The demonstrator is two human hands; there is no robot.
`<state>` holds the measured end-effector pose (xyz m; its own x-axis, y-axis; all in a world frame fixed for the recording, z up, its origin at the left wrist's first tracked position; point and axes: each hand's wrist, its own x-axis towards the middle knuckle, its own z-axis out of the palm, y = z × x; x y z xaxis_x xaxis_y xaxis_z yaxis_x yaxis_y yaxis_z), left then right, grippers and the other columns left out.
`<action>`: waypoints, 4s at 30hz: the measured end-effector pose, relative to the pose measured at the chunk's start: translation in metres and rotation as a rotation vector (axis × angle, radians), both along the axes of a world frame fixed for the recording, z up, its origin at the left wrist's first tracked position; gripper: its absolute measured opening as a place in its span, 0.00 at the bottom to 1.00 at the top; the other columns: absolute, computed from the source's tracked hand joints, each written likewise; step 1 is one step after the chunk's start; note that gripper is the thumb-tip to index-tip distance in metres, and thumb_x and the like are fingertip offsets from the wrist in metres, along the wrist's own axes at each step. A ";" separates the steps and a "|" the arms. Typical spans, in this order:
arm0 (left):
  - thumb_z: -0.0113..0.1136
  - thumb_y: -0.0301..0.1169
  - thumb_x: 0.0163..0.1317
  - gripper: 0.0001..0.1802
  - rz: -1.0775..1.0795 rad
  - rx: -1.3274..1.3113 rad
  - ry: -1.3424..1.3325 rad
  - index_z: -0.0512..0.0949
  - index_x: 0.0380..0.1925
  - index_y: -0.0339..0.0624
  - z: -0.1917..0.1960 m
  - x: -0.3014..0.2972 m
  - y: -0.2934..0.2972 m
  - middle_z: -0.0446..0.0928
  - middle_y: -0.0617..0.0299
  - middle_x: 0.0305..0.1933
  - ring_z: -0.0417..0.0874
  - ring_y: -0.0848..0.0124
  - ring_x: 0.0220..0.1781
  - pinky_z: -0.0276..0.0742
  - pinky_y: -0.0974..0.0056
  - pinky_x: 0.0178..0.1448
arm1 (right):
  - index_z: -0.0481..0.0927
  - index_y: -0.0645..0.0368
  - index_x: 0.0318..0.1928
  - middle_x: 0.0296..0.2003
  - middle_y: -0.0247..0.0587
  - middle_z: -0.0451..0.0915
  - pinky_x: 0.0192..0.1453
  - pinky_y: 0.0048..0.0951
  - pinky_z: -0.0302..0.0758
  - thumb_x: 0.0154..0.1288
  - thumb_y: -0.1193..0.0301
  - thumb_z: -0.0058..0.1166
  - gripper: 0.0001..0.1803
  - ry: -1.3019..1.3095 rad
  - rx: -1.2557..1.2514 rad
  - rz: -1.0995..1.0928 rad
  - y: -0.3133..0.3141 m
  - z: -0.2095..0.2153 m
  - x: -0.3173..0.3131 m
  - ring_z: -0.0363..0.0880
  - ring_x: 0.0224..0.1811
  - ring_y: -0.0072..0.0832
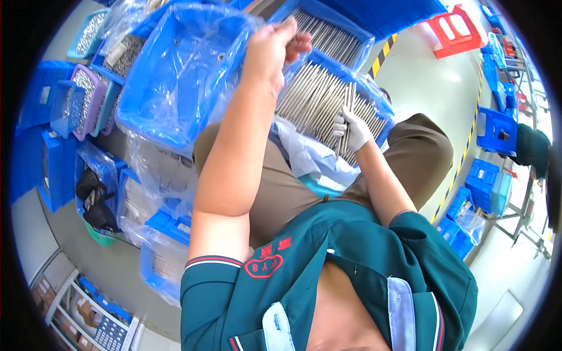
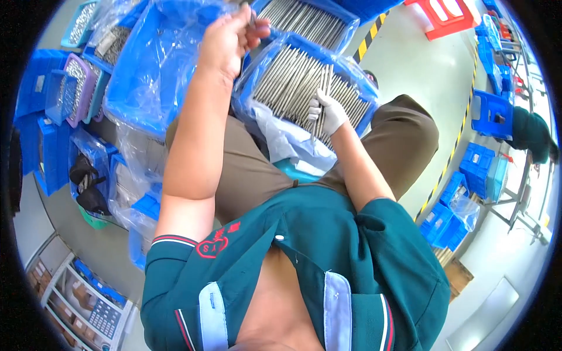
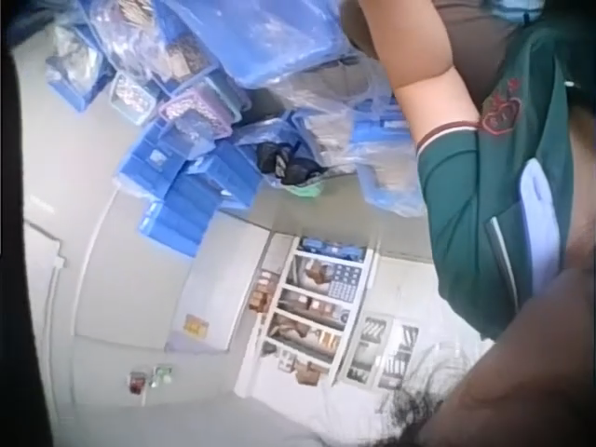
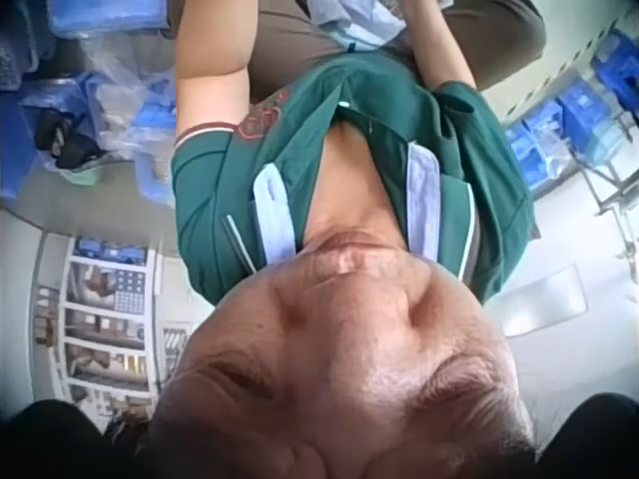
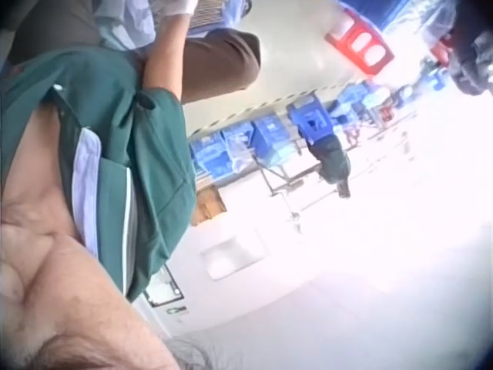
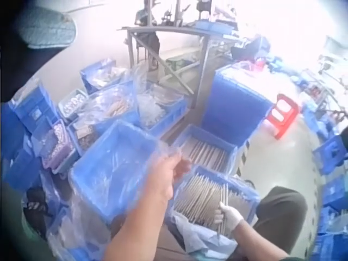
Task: Inspecting and sorting long metal rods into different blue bins on a factory floor.
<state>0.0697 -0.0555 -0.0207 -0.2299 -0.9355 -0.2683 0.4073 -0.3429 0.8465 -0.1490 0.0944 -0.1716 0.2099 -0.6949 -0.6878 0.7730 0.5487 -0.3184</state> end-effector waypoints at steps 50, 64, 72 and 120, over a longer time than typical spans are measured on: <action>0.58 0.32 0.62 0.09 -0.472 -0.061 0.140 0.77 0.38 0.40 0.037 -0.066 0.031 0.66 0.70 0.19 0.60 0.83 0.18 0.52 0.76 0.20 | 0.72 0.56 0.35 0.16 0.30 0.72 0.13 0.15 0.56 0.68 0.60 0.49 0.12 0.707 -0.500 0.325 -0.019 0.174 -0.042 0.62 0.10 0.14; 0.50 0.31 0.68 0.07 0.467 -0.569 -0.238 0.73 0.35 0.40 0.089 -0.049 0.026 0.70 0.67 0.23 0.60 0.86 0.20 0.52 0.78 0.22 | 0.70 0.53 0.32 0.14 0.24 0.62 0.13 0.18 0.50 0.67 0.59 0.52 0.13 0.234 -0.447 0.164 -0.027 0.162 -0.065 0.56 0.11 0.14; 0.55 0.24 0.62 0.05 0.289 -1.111 -0.728 0.77 0.38 0.39 0.052 -0.091 0.060 0.79 0.58 0.32 0.80 0.68 0.34 0.75 0.68 0.38 | 0.69 0.55 0.36 0.16 0.25 0.62 0.15 0.18 0.51 0.67 0.59 0.51 0.13 0.157 -0.528 0.040 -0.028 0.158 -0.054 0.55 0.12 0.15; 0.55 0.36 0.65 0.12 0.156 -0.307 0.051 0.77 0.31 0.39 0.070 -0.027 -0.011 0.70 0.68 0.20 0.60 0.85 0.15 0.52 0.78 0.17 | 0.73 0.62 0.40 0.16 0.28 0.66 0.11 0.15 0.50 0.64 0.65 0.55 0.13 -0.260 -0.568 0.777 0.004 0.171 -0.048 0.57 0.10 0.12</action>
